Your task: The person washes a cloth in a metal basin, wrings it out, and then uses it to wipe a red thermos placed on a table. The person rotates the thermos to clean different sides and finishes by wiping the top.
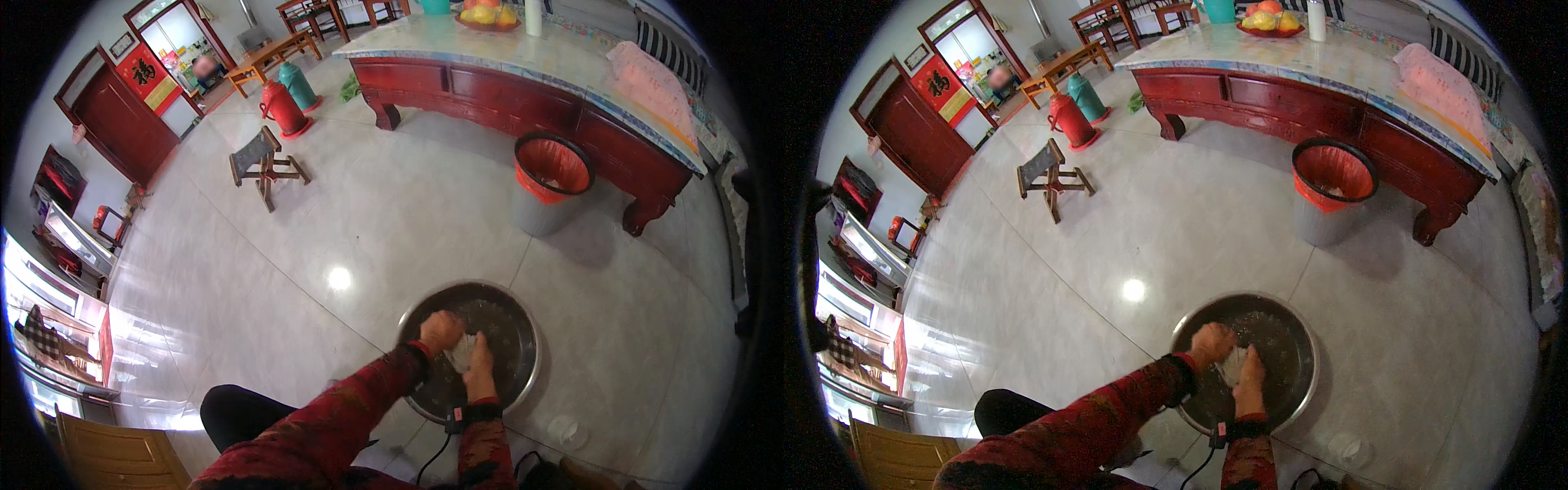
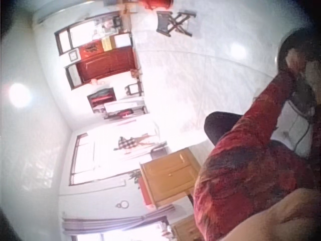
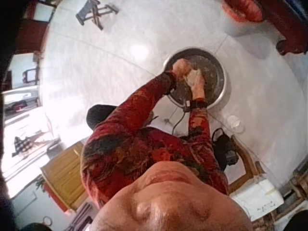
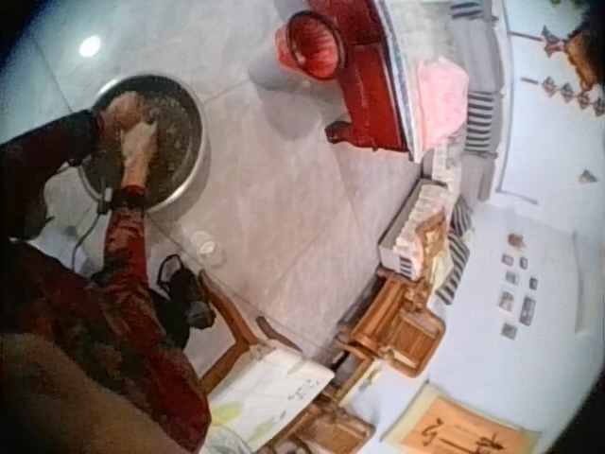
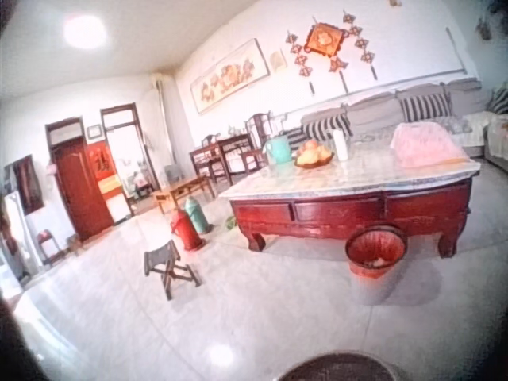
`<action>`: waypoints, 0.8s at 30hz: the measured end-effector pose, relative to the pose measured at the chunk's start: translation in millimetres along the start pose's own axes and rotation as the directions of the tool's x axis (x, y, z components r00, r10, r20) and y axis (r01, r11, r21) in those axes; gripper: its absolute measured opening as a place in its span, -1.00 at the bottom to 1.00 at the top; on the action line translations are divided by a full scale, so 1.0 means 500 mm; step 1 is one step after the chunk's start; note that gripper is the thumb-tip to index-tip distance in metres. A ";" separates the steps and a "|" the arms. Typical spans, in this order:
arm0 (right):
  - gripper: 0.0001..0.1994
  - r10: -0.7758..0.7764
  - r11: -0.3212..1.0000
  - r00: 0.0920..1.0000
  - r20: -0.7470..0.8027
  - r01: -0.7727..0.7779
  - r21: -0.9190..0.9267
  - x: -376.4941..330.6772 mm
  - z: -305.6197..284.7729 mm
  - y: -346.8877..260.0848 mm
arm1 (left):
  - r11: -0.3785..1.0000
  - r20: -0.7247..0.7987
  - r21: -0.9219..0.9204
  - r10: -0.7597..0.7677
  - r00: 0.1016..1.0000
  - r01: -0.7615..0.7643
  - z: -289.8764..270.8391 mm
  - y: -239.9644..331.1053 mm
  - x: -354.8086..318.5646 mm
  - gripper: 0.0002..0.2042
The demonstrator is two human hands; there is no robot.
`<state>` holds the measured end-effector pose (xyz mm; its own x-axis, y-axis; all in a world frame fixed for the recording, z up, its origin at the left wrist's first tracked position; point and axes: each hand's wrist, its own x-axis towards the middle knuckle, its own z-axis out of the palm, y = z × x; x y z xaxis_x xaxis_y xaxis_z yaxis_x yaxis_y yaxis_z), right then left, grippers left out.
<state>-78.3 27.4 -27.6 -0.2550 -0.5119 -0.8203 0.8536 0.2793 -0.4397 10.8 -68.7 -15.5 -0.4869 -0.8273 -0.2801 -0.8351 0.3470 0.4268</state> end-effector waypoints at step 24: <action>-0.56 -0.615 0.184 0.789 -0.002 0.141 -0.973 0.025 -0.142 0.064 | 0.932 0.289 0.264 0.170 0.942 -0.249 0.119 -0.079 -0.032 -0.68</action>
<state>-86.5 87.5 -78.0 -0.7268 -0.5737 -0.3777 -0.3205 0.7696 -0.5522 36.3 -42.9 -79.3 -0.6748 -0.5926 -0.4399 -0.7243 0.6463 0.2403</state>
